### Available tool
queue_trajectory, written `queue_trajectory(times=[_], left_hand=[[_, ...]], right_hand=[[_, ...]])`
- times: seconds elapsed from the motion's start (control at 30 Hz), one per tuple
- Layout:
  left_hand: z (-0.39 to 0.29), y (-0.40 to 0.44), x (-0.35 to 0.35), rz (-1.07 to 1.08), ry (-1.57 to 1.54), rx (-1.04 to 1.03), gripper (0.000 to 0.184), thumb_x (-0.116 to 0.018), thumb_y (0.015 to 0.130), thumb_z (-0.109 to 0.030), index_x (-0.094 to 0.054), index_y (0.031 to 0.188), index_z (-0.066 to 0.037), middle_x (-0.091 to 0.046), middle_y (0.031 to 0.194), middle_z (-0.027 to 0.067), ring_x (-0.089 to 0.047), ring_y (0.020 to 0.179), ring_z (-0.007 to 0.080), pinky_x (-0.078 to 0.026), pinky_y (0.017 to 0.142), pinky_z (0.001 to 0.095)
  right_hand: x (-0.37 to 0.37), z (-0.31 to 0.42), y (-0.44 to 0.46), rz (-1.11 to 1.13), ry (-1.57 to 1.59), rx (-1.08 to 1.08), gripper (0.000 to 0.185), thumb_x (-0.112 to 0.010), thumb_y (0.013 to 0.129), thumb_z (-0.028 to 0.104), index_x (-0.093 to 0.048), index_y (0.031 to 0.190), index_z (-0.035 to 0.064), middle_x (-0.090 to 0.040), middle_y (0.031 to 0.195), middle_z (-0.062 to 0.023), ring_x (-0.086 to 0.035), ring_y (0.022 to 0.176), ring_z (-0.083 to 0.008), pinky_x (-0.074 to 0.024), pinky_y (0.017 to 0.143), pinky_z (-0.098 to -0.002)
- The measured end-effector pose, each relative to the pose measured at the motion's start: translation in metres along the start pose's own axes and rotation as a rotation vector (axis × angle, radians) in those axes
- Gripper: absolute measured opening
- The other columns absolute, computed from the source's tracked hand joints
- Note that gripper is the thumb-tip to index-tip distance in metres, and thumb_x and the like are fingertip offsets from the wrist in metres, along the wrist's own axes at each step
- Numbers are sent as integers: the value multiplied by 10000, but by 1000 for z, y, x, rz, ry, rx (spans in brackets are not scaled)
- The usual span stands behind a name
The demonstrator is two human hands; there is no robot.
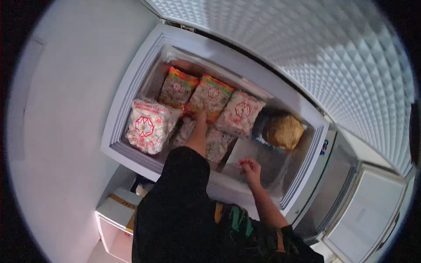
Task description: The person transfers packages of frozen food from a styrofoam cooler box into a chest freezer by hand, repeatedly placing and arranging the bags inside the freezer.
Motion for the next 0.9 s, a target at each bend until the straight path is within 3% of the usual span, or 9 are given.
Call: queue_trajectory(times=[0.17, 0.27, 0.47, 0.7, 0.9], left_hand=[[-11, -10, 4, -16, 68, -44, 497, -593, 698, -380, -453, 1013, -22, -482, 907, 88, -485, 742, 204, -382, 650, 326], [-12, -15, 3, -9, 84, -56, 461, -588, 702, -358, -457, 993, -25, -480, 885, 86, -482, 725, 202, -381, 630, 324], [-17, -18, 10, -47, 131, -100, 388, -577, 711, -314, -464, 951, -31, -475, 841, 83, -478, 690, 196, -380, 590, 319], [-35, -20, 17, -200, 259, -188, 303, -564, 720, -263, -473, 902, -39, -470, 790, 78, -472, 649, 190, -378, 544, 314], [-40, -39, 28, -123, 330, -248, 230, -553, 728, -219, -480, 860, -46, -465, 747, 75, -467, 614, 185, -376, 504, 309]], right_hand=[[-1, 25, -8, 105, 27, 151, 124, -440, 762, 16, -542, 828, -6, -603, 757, -73, -445, 508, -62, -370, 461, -199], [28, 8, -18, 3, 53, 49, 124, -429, 762, 2, -537, 822, -5, -604, 762, -83, -451, 510, -61, -372, 459, -193], [46, 11, -41, -163, 73, 97, 113, -440, 727, -3, -530, 795, 5, -587, 728, -75, -429, 480, -63, -374, 452, -195], [33, 5, -42, -106, 116, 134, 111, -455, 725, 1, -525, 812, -6, -590, 732, -79, -451, 494, -66, -384, 456, -192], [20, 11, -44, -81, 75, 136, 116, -443, 736, -9, -524, 818, -1, -586, 730, -72, -475, 519, -81, -396, 459, -206]])
Point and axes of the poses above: each hand's wrist, its own y-axis towards the middle knuckle, its own x-axis out of the back of the hand, z = x × y, the point moved 6 cm from there along y, towards the middle knuckle
